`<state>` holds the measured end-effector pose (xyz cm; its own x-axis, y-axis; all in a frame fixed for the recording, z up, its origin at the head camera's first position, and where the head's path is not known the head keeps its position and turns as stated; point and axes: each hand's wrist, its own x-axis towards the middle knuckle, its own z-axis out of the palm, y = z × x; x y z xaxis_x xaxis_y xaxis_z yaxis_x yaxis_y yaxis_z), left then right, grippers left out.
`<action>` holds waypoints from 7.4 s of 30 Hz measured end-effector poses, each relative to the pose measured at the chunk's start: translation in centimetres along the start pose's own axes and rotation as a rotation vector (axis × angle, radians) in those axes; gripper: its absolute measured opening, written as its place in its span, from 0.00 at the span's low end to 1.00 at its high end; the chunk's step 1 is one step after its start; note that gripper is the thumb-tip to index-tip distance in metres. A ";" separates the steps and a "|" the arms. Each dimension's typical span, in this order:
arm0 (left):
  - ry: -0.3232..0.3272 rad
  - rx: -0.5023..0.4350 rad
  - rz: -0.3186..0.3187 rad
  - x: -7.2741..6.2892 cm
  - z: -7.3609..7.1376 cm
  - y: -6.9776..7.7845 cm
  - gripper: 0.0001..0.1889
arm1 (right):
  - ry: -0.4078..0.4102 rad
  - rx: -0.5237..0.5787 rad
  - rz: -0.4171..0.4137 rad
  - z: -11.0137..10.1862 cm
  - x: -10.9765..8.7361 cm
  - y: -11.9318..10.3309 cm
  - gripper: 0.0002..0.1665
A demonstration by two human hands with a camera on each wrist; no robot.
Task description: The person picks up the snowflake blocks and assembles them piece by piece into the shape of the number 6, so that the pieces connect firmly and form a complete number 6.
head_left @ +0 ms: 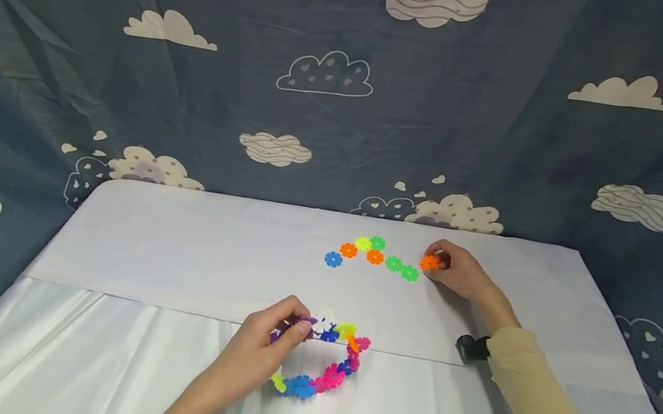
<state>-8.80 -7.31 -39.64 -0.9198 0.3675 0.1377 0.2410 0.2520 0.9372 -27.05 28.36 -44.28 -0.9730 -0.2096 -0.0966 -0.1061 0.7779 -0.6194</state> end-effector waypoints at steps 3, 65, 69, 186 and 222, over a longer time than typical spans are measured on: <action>0.005 0.014 -0.008 0.1 -0.1 0.1 0.07 | 0.037 -0.046 0.010 0.3 -0.6 -0.6 0.17; 0.119 0.014 0.258 -0.2 0.9 0.5 0.05 | 0.327 0.321 -0.551 5.9 -17.3 -18.0 0.14; 0.105 -0.027 0.231 -0.3 1.1 1.0 0.05 | 0.329 0.324 -0.558 5.6 -17.5 -18.0 0.15; -0.038 -0.253 -0.150 4.3 -1.5 2.6 0.13 | 0.120 0.400 -0.515 3.7 -10.5 -16.4 0.10; -0.104 -0.402 -0.149 4.3 -1.7 2.2 0.08 | 0.121 0.417 -0.585 3.3 -12.0 -18.7 0.11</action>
<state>-12.72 -6.71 -36.44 -0.8945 0.4465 -0.0218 -0.0503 -0.0521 0.9974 -12.73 14.37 -34.13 -0.7995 -0.4359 0.4133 -0.5524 0.2632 -0.7909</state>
